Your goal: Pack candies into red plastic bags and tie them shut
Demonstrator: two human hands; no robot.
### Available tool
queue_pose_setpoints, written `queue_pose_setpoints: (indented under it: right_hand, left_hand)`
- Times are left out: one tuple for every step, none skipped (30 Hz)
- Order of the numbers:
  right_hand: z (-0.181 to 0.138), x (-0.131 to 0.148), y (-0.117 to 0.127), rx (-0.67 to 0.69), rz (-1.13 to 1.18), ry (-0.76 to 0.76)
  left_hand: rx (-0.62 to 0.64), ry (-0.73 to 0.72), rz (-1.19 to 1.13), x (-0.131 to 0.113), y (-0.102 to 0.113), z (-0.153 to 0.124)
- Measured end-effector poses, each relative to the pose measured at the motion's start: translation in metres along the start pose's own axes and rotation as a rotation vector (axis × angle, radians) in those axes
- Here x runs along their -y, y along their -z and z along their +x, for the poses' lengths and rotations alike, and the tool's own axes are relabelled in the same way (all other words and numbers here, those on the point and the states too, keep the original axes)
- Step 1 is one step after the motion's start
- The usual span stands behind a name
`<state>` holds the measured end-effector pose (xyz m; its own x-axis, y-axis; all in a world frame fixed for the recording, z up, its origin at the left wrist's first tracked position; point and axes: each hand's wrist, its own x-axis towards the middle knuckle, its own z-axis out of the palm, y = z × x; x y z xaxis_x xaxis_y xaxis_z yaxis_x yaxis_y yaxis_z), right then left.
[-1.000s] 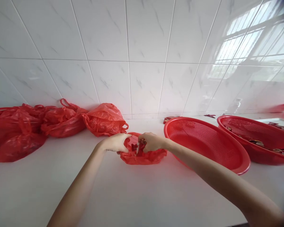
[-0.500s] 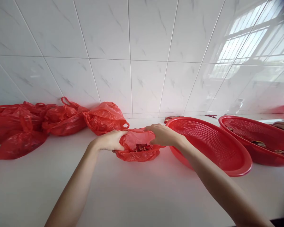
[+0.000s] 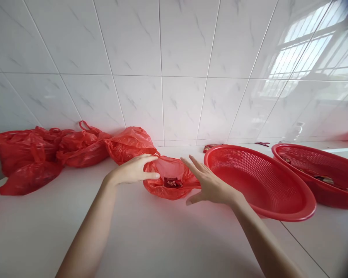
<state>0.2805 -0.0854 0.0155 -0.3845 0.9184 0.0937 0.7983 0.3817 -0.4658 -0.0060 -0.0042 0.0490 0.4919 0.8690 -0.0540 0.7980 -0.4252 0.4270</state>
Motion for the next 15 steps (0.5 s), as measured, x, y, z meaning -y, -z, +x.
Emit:
queue_pose_setpoints:
  right_hand:
    - [0.002, -0.003, -0.003, 0.007, -0.005, -0.011]
    - [0.005, -0.006, -0.005, -0.004, 0.005, -0.022]
    - [0.008, -0.009, -0.006, -0.029, 0.03, -0.023]
    - [0.013, -0.011, -0.006, -0.068, 0.071, -0.011]
    - [0.017, -0.013, -0.005, -0.12, 0.122, 0.009]
    - [0.022, -0.014, -0.003, -0.186, 0.179, 0.029]
    - [0.027, -0.014, 0.0, -0.261, 0.24, 0.047]
    - [0.032, -0.013, 0.003, -0.334, 0.306, 0.061]
    - [0.036, -0.011, 0.006, -0.399, 0.375, 0.074]
    - [0.04, -0.009, 0.009, -0.448, 0.445, 0.084]
    - [0.043, -0.005, 0.012, -0.478, 0.511, 0.09]
    - [0.045, -0.001, 0.015, -0.494, 0.568, 0.089]
    - [0.047, 0.003, 0.018, -0.503, 0.617, 0.082]
    - [0.049, 0.007, 0.021, -0.51, 0.658, 0.068]
    - [0.05, 0.01, 0.024, -0.516, 0.697, 0.057]
  left_hand:
    - [0.035, 0.008, 0.02, 0.0, 0.0, -0.001]
    - [0.071, 0.006, 0.035, -0.001, 0.001, -0.002]
    - [0.102, -0.002, 0.045, -0.002, 0.002, -0.003]
    - [0.129, -0.01, 0.052, -0.003, 0.003, -0.004]
    - [0.15, -0.014, 0.057, -0.004, 0.003, -0.005]
    - [0.168, -0.013, 0.061, -0.006, 0.004, -0.006]
    - [0.181, -0.01, 0.066, -0.007, 0.005, -0.007]
    - [0.19, -0.004, 0.069, -0.008, 0.005, -0.008]
    - [0.196, 0.003, 0.072, -0.008, 0.006, -0.008]
    - [0.2, 0.012, 0.074, -0.008, 0.006, -0.009]
    - [0.203, 0.024, 0.077, -0.008, 0.005, -0.008]
    - [0.206, 0.042, 0.082, -0.007, 0.005, -0.008]
    - [0.206, 0.062, 0.09, -0.006, 0.004, -0.007]
    - [0.204, 0.084, 0.1, -0.004, 0.003, -0.007]
    - [0.193, 0.104, 0.11, -0.002, 0.002, -0.006]
